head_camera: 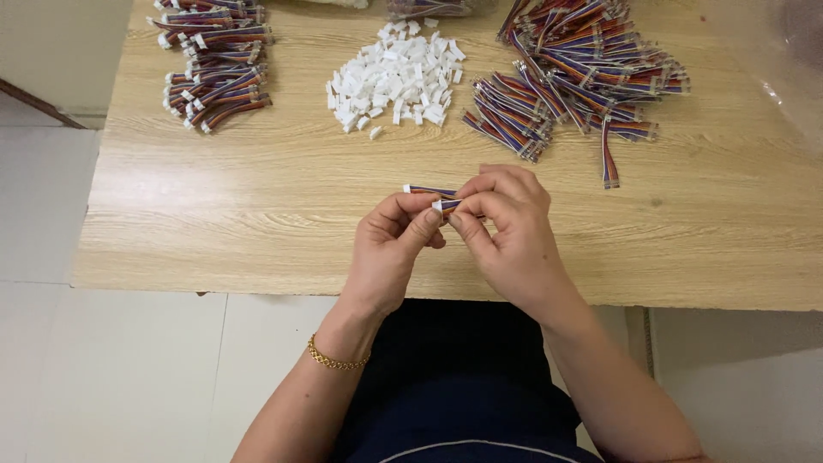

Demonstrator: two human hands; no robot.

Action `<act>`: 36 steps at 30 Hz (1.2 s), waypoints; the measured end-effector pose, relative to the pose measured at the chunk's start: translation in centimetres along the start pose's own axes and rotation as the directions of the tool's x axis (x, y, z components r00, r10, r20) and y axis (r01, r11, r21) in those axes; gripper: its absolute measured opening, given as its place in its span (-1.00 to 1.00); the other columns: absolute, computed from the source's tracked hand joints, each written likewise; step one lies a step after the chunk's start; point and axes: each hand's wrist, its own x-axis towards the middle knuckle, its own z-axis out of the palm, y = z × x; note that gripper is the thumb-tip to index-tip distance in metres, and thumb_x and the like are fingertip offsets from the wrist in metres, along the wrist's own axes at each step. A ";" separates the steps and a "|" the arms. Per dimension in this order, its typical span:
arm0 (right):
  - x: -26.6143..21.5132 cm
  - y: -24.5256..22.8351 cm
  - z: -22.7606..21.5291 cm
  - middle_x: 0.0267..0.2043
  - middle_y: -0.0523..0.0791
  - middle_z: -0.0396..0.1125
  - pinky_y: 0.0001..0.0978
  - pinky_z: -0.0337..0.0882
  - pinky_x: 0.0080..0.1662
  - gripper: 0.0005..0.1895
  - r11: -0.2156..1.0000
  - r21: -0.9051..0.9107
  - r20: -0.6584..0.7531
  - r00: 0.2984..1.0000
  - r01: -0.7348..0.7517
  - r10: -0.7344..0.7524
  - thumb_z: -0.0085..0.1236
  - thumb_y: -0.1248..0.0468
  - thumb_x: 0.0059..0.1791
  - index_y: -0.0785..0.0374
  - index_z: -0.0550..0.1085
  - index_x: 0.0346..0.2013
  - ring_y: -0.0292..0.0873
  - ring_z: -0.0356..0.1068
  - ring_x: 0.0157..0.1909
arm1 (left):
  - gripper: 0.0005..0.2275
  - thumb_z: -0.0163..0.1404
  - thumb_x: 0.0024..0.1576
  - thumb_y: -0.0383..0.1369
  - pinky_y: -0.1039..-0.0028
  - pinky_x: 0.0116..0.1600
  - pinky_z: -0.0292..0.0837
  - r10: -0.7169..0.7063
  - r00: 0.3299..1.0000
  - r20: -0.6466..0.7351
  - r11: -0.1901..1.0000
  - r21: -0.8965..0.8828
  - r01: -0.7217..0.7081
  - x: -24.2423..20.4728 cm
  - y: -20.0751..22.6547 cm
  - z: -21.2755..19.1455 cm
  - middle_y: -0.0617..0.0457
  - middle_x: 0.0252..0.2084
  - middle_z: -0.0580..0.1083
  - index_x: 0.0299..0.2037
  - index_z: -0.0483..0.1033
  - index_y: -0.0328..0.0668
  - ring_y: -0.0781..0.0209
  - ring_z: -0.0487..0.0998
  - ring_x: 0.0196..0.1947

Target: Assembling wire harnesses by manually attaching plastic connectors to wire bundles.

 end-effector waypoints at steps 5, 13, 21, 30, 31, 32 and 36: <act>-0.1 1.2 0.5 -0.28 -0.16 0.34 -0.16 0.18 0.13 -0.85 1.000 0.000 0.004 1.000 0.024 -0.024 0.21 0.31 -0.06 0.15 0.47 -0.53 0.01 0.28 0.04 | -0.83 0.11 0.09 -0.47 0.54 -0.31 0.58 -0.001 1.000 -0.017 1.000 0.023 0.001 0.2 -1.1 -0.2 -0.10 -0.38 0.54 -0.14 0.52 -0.36 0.31 0.56 -0.48; 0.7 5.9 -0.2 -0.25 -0.09 0.38 -0.09 0.33 -0.03 -0.94 0.994 -0.114 -0.110 0.994 0.005 -0.017 0.23 0.25 -0.09 0.14 0.53 -0.44 0.06 0.38 -0.10 | -0.81 0.06 0.13 -0.49 0.43 -0.26 0.55 0.089 0.995 0.035 0.936 0.339 -0.096 4.1 -2.3 -1.9 -0.15 -0.33 0.52 -0.08 0.51 -0.41 0.21 0.52 -0.39; -2.5 18.0 -6.3 -0.06 0.02 0.27 0.07 0.34 -0.03 -0.50 0.458 -0.481 -0.382 0.650 -0.747 0.657 0.27 -0.02 -0.16 0.13 0.45 -0.03 0.18 0.33 -0.01 | -0.86 0.07 0.14 -0.31 0.34 -0.22 0.46 0.140 0.990 -0.021 0.461 0.886 -0.047 4.3 -2.3 -3.8 0.03 -0.41 0.56 -0.13 0.61 0.04 0.10 0.59 -0.36; -1.9 16.8 -8.1 -0.28 -0.01 0.44 -0.03 0.41 -0.11 -0.57 0.402 -0.339 -0.265 0.497 -0.850 0.826 0.20 -0.10 -0.17 0.11 0.54 -0.20 0.10 0.45 -0.10 | -0.84 0.09 0.09 -0.45 0.36 -0.19 0.44 0.280 0.957 0.076 0.473 0.857 -0.206 3.7 -1.5 -3.1 -0.05 -0.33 0.47 -0.13 0.60 -0.12 0.07 0.53 -0.31; -2.3 16.5 -8.2 -0.28 -0.01 0.44 -0.03 0.41 -0.11 -0.57 0.407 -0.338 -0.264 0.500 -0.849 0.825 0.20 -0.10 -0.17 0.11 0.54 -0.20 0.10 0.45 -0.10 | -0.84 0.09 0.09 -0.45 0.36 -0.19 0.44 0.284 0.956 0.075 0.471 0.858 -0.207 3.5 -0.8 -2.5 -0.05 -0.33 0.47 -0.13 0.60 -0.12 0.07 0.53 -0.31; -2.8 16.1 -8.3 -0.41 -0.06 0.42 -0.19 0.41 -0.27 -0.68 0.491 -0.169 -0.307 0.519 -0.854 0.798 0.22 0.03 -0.13 0.14 0.53 -0.22 -0.05 0.44 -0.31 | -0.84 0.10 0.09 -0.47 0.36 -0.18 0.44 0.335 0.932 0.139 0.444 0.849 -0.287 3.2 -0.2 -1.8 -0.05 -0.34 0.48 -0.13 0.60 -0.14 0.07 0.53 -0.31; -3.1 10.5 -8.9 -0.41 0.00 0.33 -0.60 0.44 -0.39 -0.68 0.677 0.348 -0.346 0.583 -0.648 0.735 0.06 0.39 0.00 0.42 0.32 0.03 -0.26 0.38 -0.42 | -0.76 0.19 0.00 -0.47 0.33 -0.06 0.42 0.486 0.784 0.385 0.237 0.806 -0.542 2.6 0.7 0.1 0.04 -0.26 0.51 -0.11 0.58 -0.11 0.06 0.54 -0.20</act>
